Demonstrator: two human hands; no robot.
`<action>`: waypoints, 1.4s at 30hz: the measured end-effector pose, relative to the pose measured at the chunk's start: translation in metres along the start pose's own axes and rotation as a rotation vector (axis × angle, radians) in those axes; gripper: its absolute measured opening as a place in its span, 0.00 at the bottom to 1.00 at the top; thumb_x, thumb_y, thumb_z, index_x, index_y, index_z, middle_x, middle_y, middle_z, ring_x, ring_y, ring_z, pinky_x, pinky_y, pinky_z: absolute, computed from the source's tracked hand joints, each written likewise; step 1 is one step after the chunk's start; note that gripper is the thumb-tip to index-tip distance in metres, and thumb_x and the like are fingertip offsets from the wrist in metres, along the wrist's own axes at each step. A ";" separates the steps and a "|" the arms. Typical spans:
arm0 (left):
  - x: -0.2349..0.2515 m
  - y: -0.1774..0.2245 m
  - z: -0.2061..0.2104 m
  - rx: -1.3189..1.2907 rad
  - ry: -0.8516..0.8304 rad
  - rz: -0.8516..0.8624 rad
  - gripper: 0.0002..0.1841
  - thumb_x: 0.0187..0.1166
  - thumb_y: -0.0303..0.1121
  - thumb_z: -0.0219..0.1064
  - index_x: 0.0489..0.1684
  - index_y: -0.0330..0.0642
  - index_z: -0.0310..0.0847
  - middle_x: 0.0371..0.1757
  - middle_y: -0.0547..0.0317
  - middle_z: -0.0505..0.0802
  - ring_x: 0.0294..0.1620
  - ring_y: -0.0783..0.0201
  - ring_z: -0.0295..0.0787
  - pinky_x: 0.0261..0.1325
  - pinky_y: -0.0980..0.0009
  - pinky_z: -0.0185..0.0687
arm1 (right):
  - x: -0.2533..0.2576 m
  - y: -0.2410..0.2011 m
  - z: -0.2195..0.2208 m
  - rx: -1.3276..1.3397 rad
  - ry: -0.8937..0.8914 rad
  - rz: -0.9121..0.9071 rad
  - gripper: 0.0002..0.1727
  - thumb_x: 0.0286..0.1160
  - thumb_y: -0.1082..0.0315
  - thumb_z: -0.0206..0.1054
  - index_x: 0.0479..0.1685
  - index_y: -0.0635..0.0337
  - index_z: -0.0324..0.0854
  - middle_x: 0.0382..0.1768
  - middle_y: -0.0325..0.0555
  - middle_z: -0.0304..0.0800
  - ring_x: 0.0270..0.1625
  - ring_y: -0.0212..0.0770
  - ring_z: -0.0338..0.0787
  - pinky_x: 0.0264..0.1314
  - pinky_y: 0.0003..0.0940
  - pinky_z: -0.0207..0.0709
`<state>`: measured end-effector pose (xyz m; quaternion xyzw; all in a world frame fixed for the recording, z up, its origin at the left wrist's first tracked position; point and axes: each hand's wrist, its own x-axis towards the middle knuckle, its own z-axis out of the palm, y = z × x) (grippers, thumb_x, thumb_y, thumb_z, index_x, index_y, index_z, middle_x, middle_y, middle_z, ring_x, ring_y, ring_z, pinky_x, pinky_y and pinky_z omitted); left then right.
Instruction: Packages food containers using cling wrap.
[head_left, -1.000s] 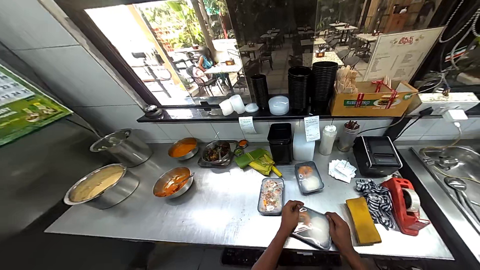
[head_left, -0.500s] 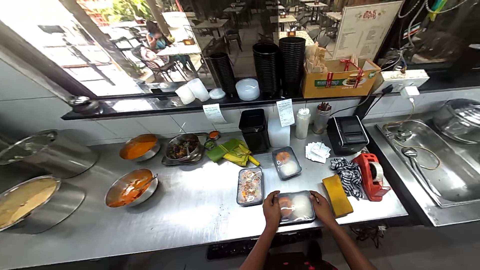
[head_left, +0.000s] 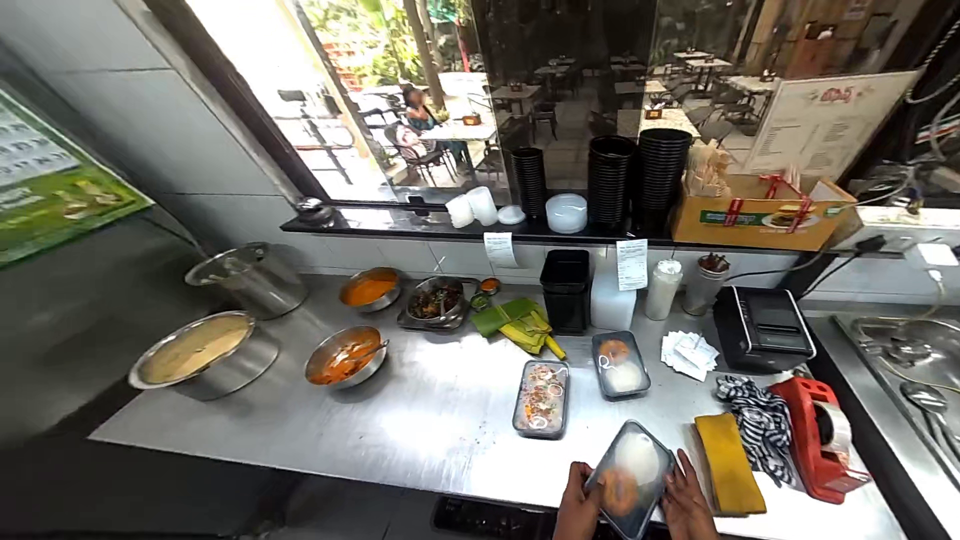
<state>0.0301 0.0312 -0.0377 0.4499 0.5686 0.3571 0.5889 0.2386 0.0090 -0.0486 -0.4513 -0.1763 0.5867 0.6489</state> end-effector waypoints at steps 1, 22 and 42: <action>-0.001 0.001 -0.001 0.015 -0.024 -0.003 0.16 0.85 0.38 0.65 0.59 0.36 0.74 0.42 0.50 0.90 0.43 0.59 0.90 0.51 0.57 0.88 | 0.001 0.001 -0.002 0.018 0.022 0.026 0.39 0.83 0.74 0.56 0.94 0.53 0.44 0.86 0.52 0.62 0.76 0.44 0.78 0.71 0.43 0.80; 0.005 0.034 -0.019 -0.198 -0.279 0.089 0.16 0.84 0.41 0.66 0.48 0.36 0.92 0.42 0.49 0.96 0.44 0.59 0.93 0.55 0.58 0.90 | 0.010 -0.065 0.001 -0.761 -0.221 0.206 0.39 0.91 0.37 0.38 0.53 0.59 0.87 0.42 0.49 0.93 0.45 0.43 0.93 0.48 0.45 0.88; 0.000 0.044 -0.007 -0.521 -0.205 -0.267 0.29 0.94 0.51 0.43 0.80 0.40 0.71 0.62 0.39 0.91 0.60 0.46 0.91 0.62 0.47 0.89 | -0.010 -0.057 0.012 -0.745 -0.035 0.239 0.42 0.86 0.31 0.44 0.40 0.63 0.86 0.35 0.52 0.90 0.40 0.44 0.91 0.47 0.46 0.86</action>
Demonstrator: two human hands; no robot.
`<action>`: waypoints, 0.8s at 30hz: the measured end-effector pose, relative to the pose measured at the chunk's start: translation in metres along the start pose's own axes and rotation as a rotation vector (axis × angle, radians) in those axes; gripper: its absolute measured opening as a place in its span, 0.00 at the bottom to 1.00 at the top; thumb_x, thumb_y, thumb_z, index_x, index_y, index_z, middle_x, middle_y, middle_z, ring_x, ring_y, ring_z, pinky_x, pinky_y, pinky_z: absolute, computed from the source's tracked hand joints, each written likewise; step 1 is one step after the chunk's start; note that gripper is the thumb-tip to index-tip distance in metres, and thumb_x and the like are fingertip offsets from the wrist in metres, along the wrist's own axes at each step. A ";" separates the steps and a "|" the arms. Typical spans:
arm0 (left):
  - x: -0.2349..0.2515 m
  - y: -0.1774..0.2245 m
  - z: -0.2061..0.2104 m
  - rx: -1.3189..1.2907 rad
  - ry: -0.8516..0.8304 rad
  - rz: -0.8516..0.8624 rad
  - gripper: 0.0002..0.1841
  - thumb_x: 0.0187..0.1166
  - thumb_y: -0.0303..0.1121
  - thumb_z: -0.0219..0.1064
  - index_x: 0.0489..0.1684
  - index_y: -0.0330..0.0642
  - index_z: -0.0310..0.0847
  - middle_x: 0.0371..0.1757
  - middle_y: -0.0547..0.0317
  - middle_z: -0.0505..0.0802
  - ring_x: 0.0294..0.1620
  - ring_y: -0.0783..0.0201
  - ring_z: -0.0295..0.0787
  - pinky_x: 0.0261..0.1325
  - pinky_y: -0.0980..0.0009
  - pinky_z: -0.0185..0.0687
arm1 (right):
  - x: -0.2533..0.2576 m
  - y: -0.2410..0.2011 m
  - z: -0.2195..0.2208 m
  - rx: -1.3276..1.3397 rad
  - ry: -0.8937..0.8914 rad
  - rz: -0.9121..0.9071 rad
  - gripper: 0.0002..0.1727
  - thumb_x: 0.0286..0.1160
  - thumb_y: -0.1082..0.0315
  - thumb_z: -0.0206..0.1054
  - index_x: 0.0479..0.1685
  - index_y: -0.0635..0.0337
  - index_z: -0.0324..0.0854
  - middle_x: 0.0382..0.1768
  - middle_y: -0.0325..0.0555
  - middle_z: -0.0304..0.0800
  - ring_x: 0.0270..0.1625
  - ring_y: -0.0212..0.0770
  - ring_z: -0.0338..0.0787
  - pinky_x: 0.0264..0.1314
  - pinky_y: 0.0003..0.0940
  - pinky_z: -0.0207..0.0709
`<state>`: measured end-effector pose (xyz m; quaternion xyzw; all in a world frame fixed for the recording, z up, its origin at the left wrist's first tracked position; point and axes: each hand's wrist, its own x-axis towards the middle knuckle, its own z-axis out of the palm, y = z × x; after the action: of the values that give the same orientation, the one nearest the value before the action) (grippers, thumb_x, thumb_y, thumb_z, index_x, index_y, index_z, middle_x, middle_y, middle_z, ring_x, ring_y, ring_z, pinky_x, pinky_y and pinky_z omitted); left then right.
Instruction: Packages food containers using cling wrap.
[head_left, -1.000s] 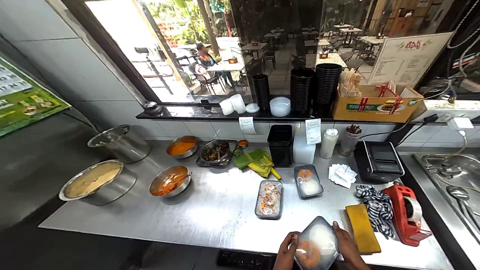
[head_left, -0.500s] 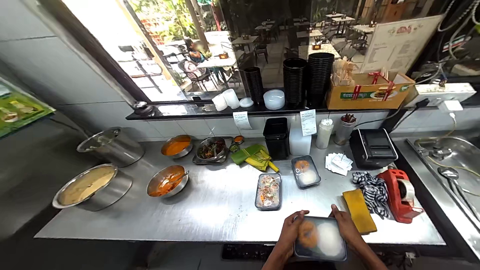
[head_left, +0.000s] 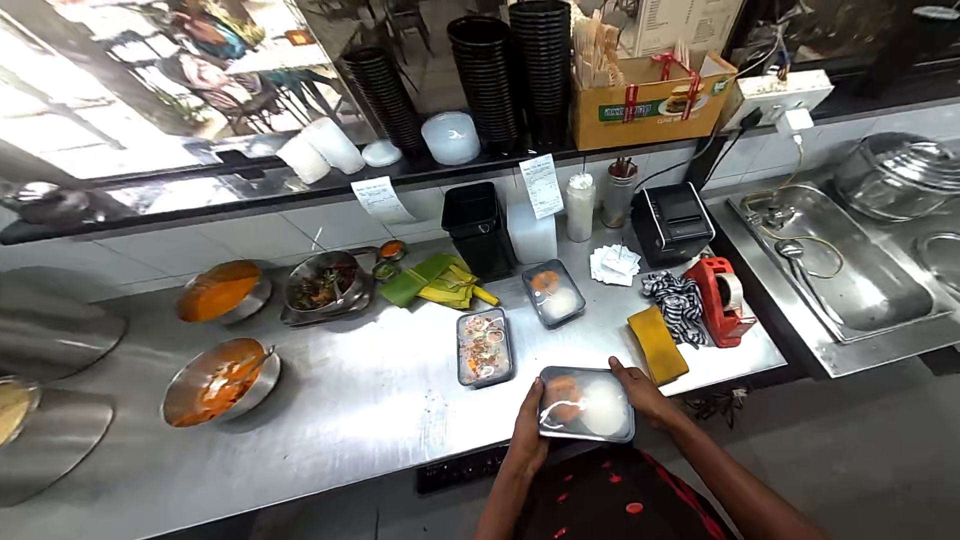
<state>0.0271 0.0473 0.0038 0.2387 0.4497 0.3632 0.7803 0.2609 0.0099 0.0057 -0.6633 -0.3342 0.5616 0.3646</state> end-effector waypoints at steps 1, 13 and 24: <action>-0.002 -0.001 0.003 -0.007 -0.007 -0.016 0.29 0.94 0.52 0.43 0.85 0.45 0.65 0.65 0.39 0.89 0.60 0.44 0.91 0.59 0.46 0.89 | -0.002 0.005 0.003 0.063 0.074 0.010 0.42 0.86 0.31 0.43 0.44 0.64 0.86 0.39 0.55 0.90 0.44 0.46 0.91 0.49 0.48 0.86; 0.000 -0.011 -0.031 0.107 0.183 0.296 0.29 0.95 0.50 0.40 0.91 0.46 0.58 0.78 0.47 0.82 0.74 0.55 0.83 0.75 0.54 0.82 | -0.046 0.035 0.065 0.082 -0.351 -0.076 0.34 0.93 0.38 0.33 0.69 0.56 0.71 0.30 0.47 0.90 0.24 0.44 0.90 0.28 0.39 0.89; -0.030 0.061 -0.149 0.239 0.449 0.488 0.25 0.91 0.38 0.57 0.82 0.33 0.69 0.65 0.44 0.89 0.59 0.60 0.90 0.64 0.59 0.87 | -0.003 0.009 0.084 -0.147 -0.373 -0.103 0.30 0.94 0.45 0.39 0.75 0.53 0.75 0.50 0.45 0.93 0.38 0.41 0.92 0.36 0.38 0.86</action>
<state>-0.1349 0.0690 -0.0094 0.3431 0.5791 0.5273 0.5185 0.1781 0.0122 -0.0092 -0.5548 -0.4696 0.6293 0.2751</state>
